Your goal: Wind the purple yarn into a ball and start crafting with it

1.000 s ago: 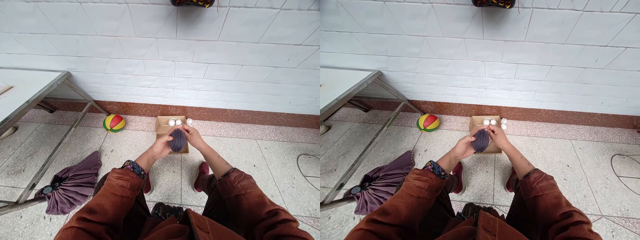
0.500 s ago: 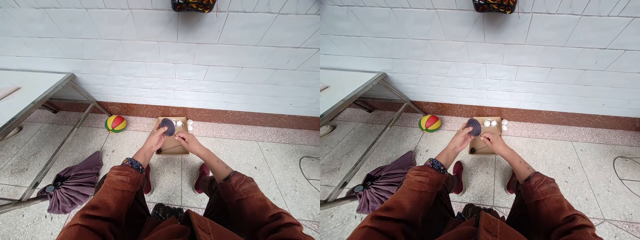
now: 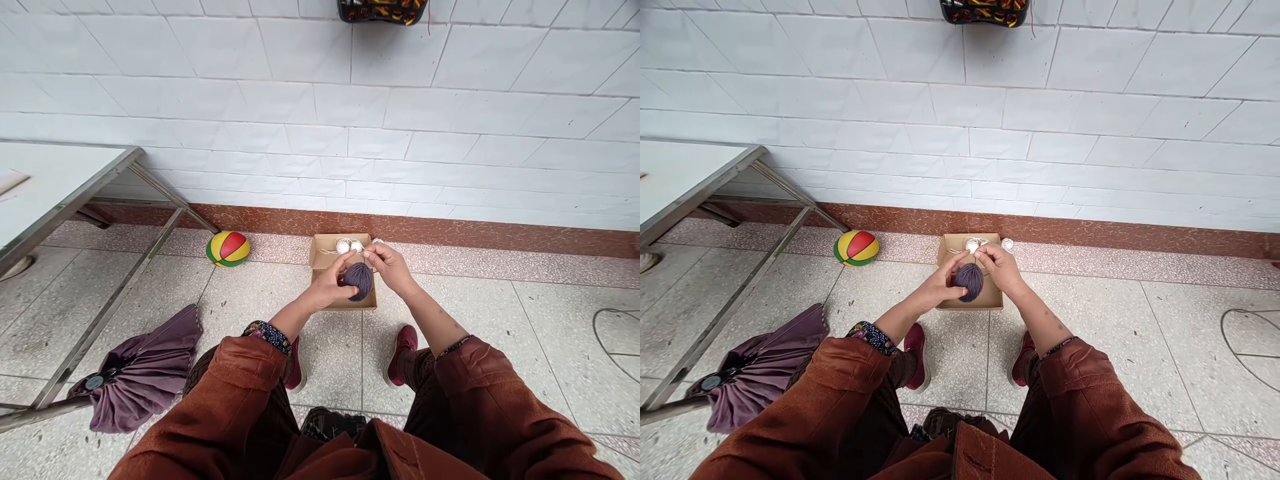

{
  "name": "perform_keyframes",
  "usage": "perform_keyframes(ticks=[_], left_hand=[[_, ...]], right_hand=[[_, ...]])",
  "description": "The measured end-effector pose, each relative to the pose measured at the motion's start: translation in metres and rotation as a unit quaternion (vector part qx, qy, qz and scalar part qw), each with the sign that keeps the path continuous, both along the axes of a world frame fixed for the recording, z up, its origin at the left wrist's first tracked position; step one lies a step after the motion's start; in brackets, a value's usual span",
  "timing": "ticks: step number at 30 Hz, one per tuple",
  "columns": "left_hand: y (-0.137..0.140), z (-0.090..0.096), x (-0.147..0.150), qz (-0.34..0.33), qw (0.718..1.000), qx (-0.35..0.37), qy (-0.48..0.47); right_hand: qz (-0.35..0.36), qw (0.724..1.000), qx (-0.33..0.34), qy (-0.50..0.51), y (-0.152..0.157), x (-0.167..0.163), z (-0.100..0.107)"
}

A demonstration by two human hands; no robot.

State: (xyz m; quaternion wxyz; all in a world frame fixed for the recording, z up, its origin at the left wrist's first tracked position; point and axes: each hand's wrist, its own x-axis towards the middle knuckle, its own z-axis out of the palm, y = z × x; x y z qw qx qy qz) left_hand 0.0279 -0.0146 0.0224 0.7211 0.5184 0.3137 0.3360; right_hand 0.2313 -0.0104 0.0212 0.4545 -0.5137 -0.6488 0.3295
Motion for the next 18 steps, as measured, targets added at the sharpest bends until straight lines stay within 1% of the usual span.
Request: perform_keyframes(ticks=[2, 4, 8, 11, 14, 16, 18], left_hand=[[-0.001, 0.003, -0.002, -0.035, 0.998, -0.017, -0.039], [-0.002, 0.006, -0.003, -0.031, 0.995, -0.058, -0.081], [0.001, 0.009, -0.005, 0.037, 0.976, -0.143, -0.157], [0.007, 0.008, -0.008, 0.086, 0.962, -0.161, -0.204], [0.013, 0.008, -0.013, 0.118, 0.958, -0.161, -0.206], [0.017, 0.009, -0.017, 0.143, 0.963, -0.15, -0.173], [0.02, 0.008, -0.02, 0.173, 0.97, -0.12, -0.124]], right_hand=[[-0.007, 1.0, -0.022, -0.008, 0.003, 0.002, -0.007], [-0.01, 0.999, -0.041, -0.019, 0.003, 0.001, -0.014], [-0.003, 0.998, -0.052, -0.039, -0.002, -0.01, -0.024], [0.024, 0.996, -0.038, -0.075, -0.009, -0.021, -0.03], [0.073, 0.991, -0.013, -0.113, -0.016, -0.029, -0.031], [0.114, 0.985, 0.002, -0.13, -0.021, -0.032, -0.025], [0.153, 0.979, 0.012, -0.132, -0.026, -0.032, -0.015]])
